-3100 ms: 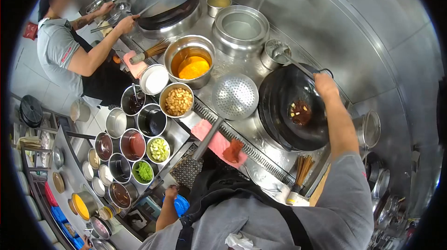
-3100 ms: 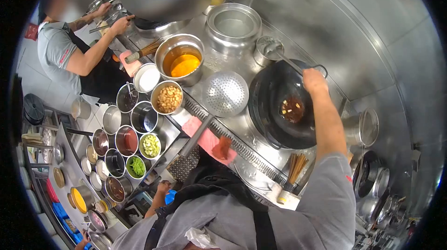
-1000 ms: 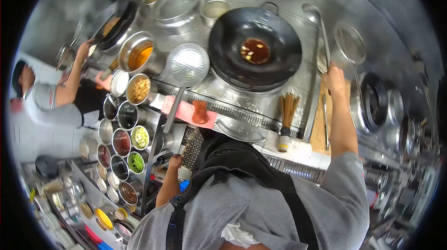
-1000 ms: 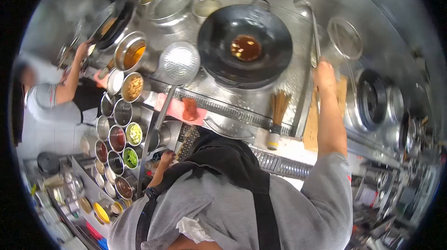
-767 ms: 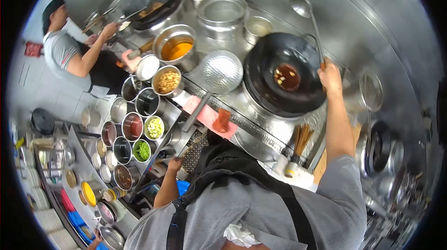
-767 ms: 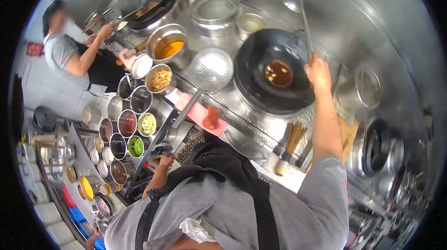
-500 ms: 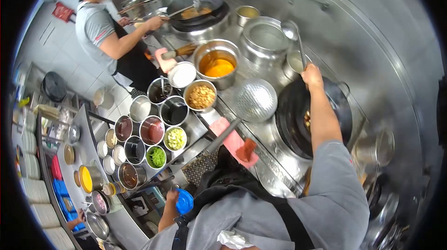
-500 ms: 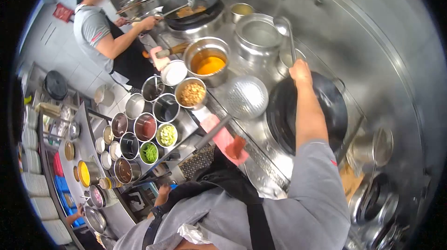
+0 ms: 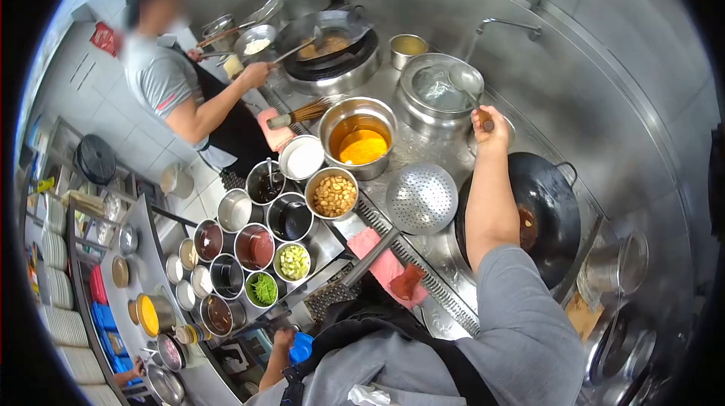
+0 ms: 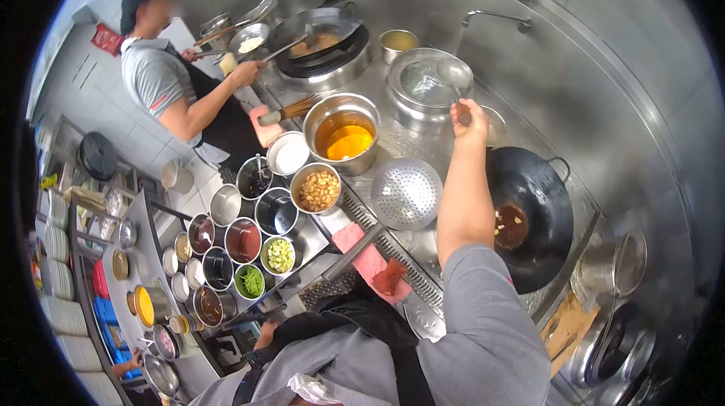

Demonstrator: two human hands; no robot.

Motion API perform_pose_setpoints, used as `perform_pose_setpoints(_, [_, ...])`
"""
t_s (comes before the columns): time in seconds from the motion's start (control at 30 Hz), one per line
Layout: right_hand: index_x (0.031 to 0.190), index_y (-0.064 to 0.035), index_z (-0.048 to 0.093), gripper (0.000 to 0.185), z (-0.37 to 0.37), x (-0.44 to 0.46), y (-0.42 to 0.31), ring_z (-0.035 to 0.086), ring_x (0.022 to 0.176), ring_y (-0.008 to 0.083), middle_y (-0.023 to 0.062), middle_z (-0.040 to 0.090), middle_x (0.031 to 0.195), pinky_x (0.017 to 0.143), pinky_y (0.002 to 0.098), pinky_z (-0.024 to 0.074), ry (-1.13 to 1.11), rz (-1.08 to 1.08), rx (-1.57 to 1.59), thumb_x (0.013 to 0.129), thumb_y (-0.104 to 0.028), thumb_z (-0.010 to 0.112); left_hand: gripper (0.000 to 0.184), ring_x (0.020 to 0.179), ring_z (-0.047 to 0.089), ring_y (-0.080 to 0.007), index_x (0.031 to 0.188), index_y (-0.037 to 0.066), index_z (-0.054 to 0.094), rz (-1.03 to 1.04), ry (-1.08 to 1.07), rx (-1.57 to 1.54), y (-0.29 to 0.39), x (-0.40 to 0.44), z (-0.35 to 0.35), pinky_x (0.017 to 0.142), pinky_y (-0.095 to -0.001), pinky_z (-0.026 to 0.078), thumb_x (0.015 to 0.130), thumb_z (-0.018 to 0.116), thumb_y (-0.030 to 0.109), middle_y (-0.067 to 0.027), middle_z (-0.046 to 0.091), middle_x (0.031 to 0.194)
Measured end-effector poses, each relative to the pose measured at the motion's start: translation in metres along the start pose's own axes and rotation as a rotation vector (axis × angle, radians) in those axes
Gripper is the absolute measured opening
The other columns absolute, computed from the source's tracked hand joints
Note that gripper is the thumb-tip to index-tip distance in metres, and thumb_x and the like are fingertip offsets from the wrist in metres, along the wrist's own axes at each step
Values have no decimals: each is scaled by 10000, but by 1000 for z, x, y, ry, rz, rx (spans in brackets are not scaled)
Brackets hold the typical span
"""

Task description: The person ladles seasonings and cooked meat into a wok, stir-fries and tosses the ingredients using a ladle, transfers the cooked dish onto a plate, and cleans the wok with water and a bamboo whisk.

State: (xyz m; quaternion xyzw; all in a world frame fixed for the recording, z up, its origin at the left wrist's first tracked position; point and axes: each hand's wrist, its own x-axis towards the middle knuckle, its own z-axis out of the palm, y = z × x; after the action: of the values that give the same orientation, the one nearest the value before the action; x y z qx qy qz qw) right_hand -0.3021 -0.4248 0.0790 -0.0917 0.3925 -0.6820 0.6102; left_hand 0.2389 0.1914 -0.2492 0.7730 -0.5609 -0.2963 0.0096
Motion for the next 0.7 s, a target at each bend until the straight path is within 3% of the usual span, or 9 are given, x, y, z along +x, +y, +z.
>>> perform_pose_setpoints(0.1, [748,-15,529,146,-34,-13,-49,608,573,239,130,591,693,438,241,468,-43,-56,10,705,-14,668,111,606,610,-233,808,55,649,-35,130,-454,23,39,-17,550,-360,490,794,574,136,-107,634,750])
perform_pose_setpoints(0.17, [758,-12,534,142,-64,-34,-83,595,558,227,144,603,699,440,243,460,-10,-140,13,709,-27,666,85,555,566,-174,832,63,637,191,-28,-135,21,60,-30,491,-316,442,762,588,67,-49,601,670])
perform_pose_setpoints(0.37, [787,-6,585,108,-186,-113,-181,567,498,221,129,601,655,422,313,433,150,-267,-414,722,-66,646,87,727,626,-246,799,123,654,-517,-118,-614,64,47,6,574,-379,515,793,569,113,-49,614,745])
perform_pose_setpoints(0.43, [776,-14,602,100,-232,-142,-208,556,478,204,118,604,636,410,301,423,253,-284,-525,742,-100,638,102,805,632,-281,831,125,673,204,-332,148,33,55,40,668,-407,526,787,588,159,-93,642,853])
perform_pose_setpoints(0.47, [759,-10,604,98,-257,-158,-221,557,479,209,114,601,631,414,305,428,271,-273,-648,734,-98,639,120,845,636,-299,847,125,683,549,-240,430,44,49,38,716,-421,532,785,597,182,-116,655,908])
perform_pose_setpoints(0.5, [742,-6,606,97,-286,-174,-232,558,480,213,109,598,627,417,308,433,289,-250,-770,726,-96,640,164,913,626,-327,834,126,691,370,-241,297,38,45,54,819,-431,504,774,599,247,-175,654,970])
perform_pose_setpoints(0.57, [725,6,611,107,-353,-194,-255,556,474,222,104,597,628,424,315,437,427,-250,-1021,708,-93,646,179,850,651,-342,798,148,693,446,-139,451,47,32,67,777,-449,523,796,567,276,-164,677,874])
perform_pose_setpoints(0.67, [736,24,621,152,-393,-273,-256,584,555,206,124,605,639,472,338,446,516,-247,-1306,681,-117,645,176,818,653,-325,826,141,700,372,-316,360,25,36,91,793,-431,521,783,572,254,-135,678,900])
perform_pose_setpoints(0.7, [743,33,618,156,-380,-316,-248,589,572,208,134,605,639,493,347,451,554,-237,-1507,673,-106,638,184,819,652,-307,867,147,703,682,-314,448,25,40,91,811,-418,519,796,558,234,-123,672,957])
